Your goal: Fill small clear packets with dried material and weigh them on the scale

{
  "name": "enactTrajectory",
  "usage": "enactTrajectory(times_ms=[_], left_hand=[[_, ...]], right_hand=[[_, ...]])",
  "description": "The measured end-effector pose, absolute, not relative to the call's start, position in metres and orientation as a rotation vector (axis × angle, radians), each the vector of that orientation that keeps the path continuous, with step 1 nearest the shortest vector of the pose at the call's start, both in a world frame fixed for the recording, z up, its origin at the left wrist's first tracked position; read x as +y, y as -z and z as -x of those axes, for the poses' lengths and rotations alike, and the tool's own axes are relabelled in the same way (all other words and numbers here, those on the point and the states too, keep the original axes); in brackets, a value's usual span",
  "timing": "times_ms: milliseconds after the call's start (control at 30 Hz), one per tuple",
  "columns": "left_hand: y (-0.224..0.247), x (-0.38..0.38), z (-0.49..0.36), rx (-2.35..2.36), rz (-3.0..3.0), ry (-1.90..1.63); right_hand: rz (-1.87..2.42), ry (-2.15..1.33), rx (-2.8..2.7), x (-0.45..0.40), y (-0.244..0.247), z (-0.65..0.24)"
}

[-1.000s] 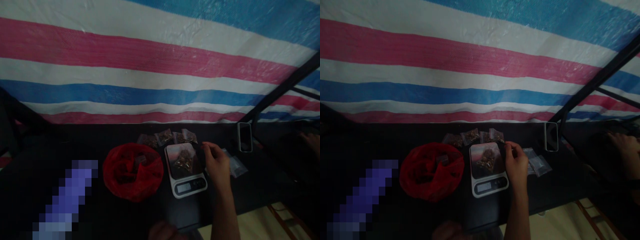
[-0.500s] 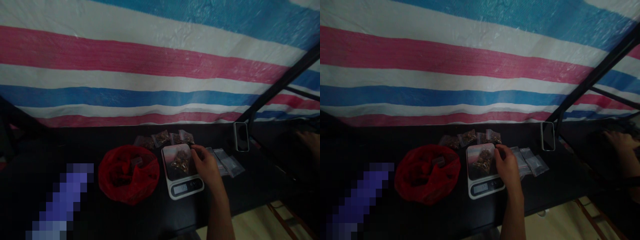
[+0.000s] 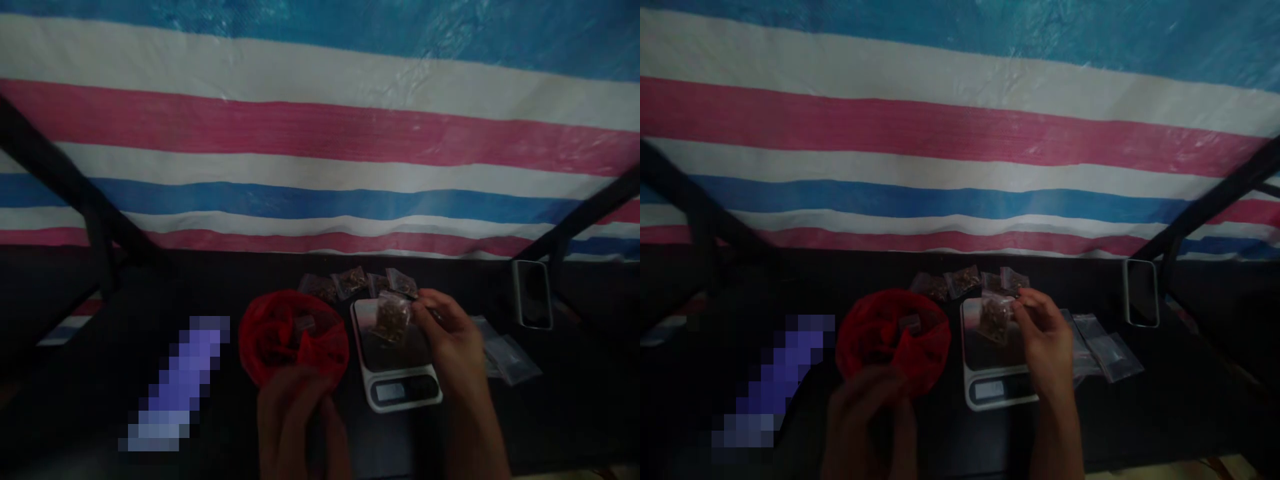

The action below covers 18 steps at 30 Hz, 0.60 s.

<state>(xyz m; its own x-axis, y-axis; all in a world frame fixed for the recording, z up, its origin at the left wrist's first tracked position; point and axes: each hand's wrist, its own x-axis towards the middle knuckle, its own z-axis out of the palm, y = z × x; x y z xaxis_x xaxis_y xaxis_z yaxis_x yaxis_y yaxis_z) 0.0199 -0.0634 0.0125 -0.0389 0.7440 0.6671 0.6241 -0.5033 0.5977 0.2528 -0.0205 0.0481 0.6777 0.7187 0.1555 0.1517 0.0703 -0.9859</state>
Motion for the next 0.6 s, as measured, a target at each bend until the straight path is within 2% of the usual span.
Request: enactTrajectory(times_ms=[133, 267, 333, 467, 600], left_hand=[[-0.011, -0.030, -0.007, 1.775, -2.293, -1.282], [0.012, -0.034, 0.009, 1.541, -2.327, -1.236], [0.015, -0.034, 0.018, 1.544, -2.226, -1.270], [0.009, -0.015, 0.038, 1.736, -2.067, -1.355], [0.007, 0.003, 0.048, 1.763, -1.898, -1.179]], right_hand=[[1.324, -0.489, -0.818, -0.014, -0.074, -0.214], [1.224, -0.725, -0.950, -0.001, -0.087, -0.156], [1.235, -0.882, -1.020, 0.006, -0.081, -0.132], [1.369, -0.963, -1.171, 0.016, -0.058, -0.116], [1.518, -1.029, -1.346, 0.015, -0.045, -0.128]])
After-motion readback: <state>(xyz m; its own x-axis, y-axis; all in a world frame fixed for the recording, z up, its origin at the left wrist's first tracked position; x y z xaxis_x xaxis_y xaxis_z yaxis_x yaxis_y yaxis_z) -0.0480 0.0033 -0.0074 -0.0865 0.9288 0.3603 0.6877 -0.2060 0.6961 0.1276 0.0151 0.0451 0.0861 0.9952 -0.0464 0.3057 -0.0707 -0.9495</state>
